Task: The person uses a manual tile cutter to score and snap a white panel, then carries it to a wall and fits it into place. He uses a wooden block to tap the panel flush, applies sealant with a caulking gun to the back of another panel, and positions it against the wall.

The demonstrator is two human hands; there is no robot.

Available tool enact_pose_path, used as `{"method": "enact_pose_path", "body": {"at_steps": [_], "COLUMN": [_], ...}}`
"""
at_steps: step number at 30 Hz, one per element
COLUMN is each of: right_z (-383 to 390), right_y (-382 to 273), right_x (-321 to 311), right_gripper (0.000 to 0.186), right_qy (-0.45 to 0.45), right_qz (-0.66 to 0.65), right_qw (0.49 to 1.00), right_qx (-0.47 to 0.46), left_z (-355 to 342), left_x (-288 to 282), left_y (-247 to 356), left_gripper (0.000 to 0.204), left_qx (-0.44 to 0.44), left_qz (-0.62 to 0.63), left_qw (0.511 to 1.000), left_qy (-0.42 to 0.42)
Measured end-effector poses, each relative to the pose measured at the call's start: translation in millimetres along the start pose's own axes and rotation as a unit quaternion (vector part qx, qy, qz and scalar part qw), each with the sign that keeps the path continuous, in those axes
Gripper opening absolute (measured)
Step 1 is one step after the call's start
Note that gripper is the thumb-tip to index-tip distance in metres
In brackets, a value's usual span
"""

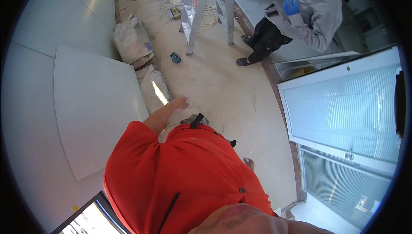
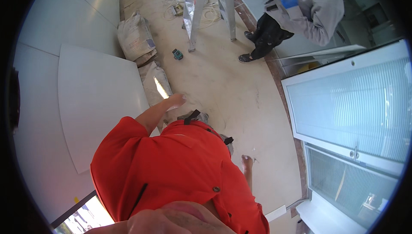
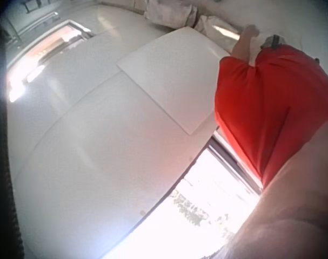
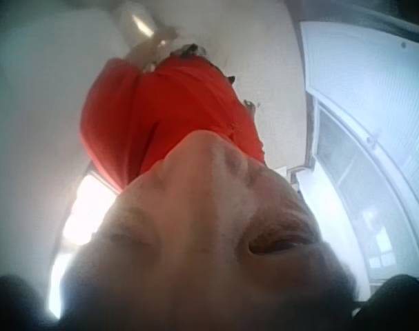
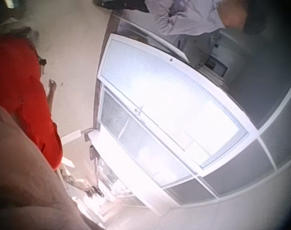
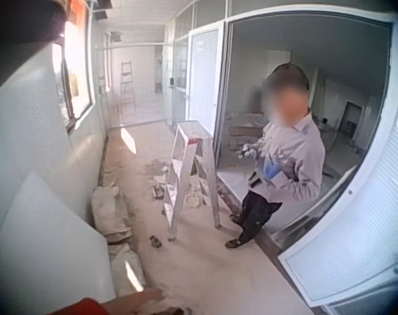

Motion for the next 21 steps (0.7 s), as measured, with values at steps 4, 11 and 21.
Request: {"method": "enact_pose_path", "body": {"at_steps": [4, 11, 21], "right_z": [-148.3, -296.9, -470.7], "right_y": [-66.9, -312.1, -534.5], "right_x": [-31.3, -138.5, -146.7], "right_gripper": [0.042, 0.048, 0.046], "right_qy": [0.039, -0.02, -0.111], "right_qz": [-0.041, 0.033, 0.131], "right_qw": [0.997, 0.982, 0.948], "right_qx": [-0.053, -0.187, -0.269], "left_z": [-31.3, -56.9, -132.6], "left_x": [-54.3, -50.4, -106.0], "left_y": [0.8, -42.3, -55.7], "left_gripper": [0.04, 0.039, 0.046], "left_qx": [-0.039, -0.112, -0.207], "left_qz": [0.043, 0.126, 0.219], "left_qw": [0.996, 0.983, 0.945], "left_qy": [0.067, 0.078, 0.125]}}
Point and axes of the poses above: each hand's wrist, its own z-axis away from the middle knuckle, its own x-axis out of the palm, y = z × x, the point moved 7 cm from there along -z, towards the middle knuckle, and after that the axes turned 6 degrees about y, right-handed, at the moved point
